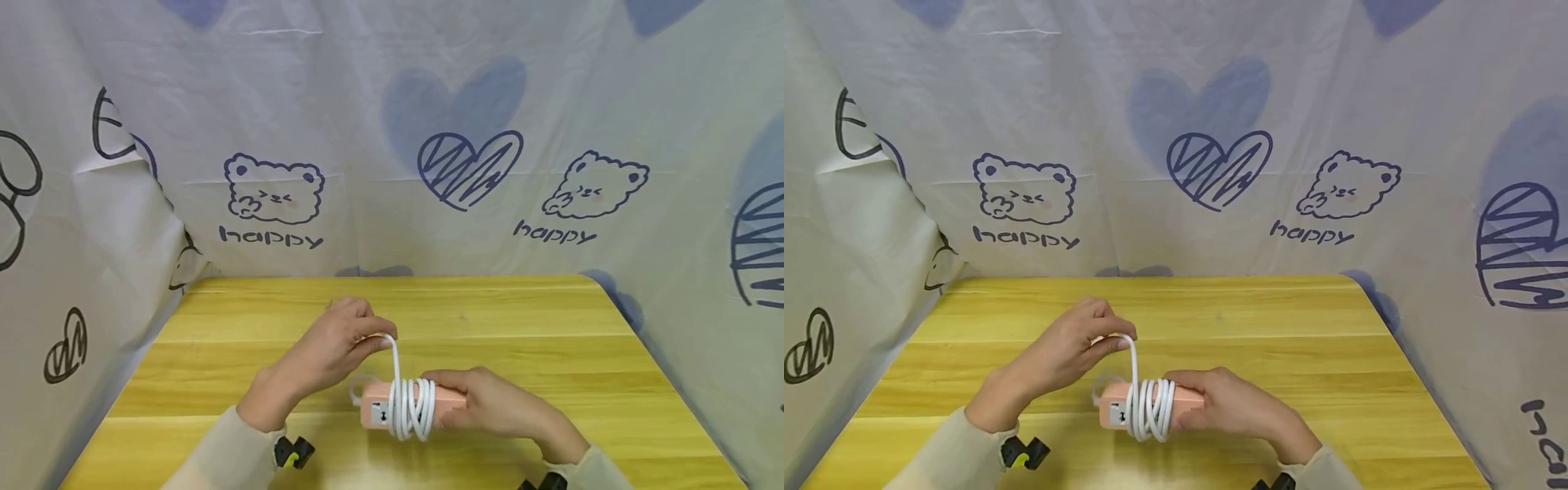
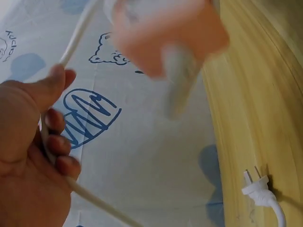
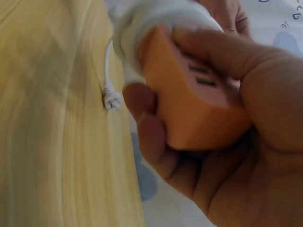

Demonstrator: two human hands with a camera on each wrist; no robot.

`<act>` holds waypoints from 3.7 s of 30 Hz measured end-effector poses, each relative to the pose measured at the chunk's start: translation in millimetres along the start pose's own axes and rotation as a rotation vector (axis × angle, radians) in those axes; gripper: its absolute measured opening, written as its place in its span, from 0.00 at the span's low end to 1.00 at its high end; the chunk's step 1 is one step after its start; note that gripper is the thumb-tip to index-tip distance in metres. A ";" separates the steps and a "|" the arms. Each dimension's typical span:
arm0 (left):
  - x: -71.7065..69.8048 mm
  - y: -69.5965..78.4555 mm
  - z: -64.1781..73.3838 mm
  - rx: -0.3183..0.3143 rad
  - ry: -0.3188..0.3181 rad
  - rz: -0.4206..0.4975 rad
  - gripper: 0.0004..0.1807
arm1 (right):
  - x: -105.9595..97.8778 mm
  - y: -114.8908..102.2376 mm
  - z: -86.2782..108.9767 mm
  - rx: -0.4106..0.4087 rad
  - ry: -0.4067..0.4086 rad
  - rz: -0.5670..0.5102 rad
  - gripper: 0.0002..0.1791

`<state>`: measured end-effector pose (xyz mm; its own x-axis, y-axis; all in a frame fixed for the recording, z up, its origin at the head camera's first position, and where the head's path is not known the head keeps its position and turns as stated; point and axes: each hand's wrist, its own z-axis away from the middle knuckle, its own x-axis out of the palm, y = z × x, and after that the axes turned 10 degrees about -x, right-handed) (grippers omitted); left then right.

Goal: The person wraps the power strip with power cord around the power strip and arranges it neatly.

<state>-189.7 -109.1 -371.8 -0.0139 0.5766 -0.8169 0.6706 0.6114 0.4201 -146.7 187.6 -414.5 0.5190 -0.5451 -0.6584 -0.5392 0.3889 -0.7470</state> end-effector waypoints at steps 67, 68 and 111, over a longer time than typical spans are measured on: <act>31.1 -0.7 19.7 -0.722 0.058 0.143 0.09 | 18.5 18.2 -11.6 0.004 1.095 0.424 0.37; 31.6 -1.6 20.2 -0.741 0.061 0.142 0.10 | 18.5 17.3 -11.8 -0.003 1.097 0.429 0.38; 58.8 -17.2 37.8 -0.412 0.175 -0.164 0.05 | 9.3 14.6 -12.8 -0.096 1.240 0.442 0.36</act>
<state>-174.0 -106.2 -442.0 -0.2439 0.5155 -0.8215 0.2998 0.8456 0.4416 -158.2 178.7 -430.4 -0.6320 -0.7206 -0.2851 -0.5762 0.6830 -0.4489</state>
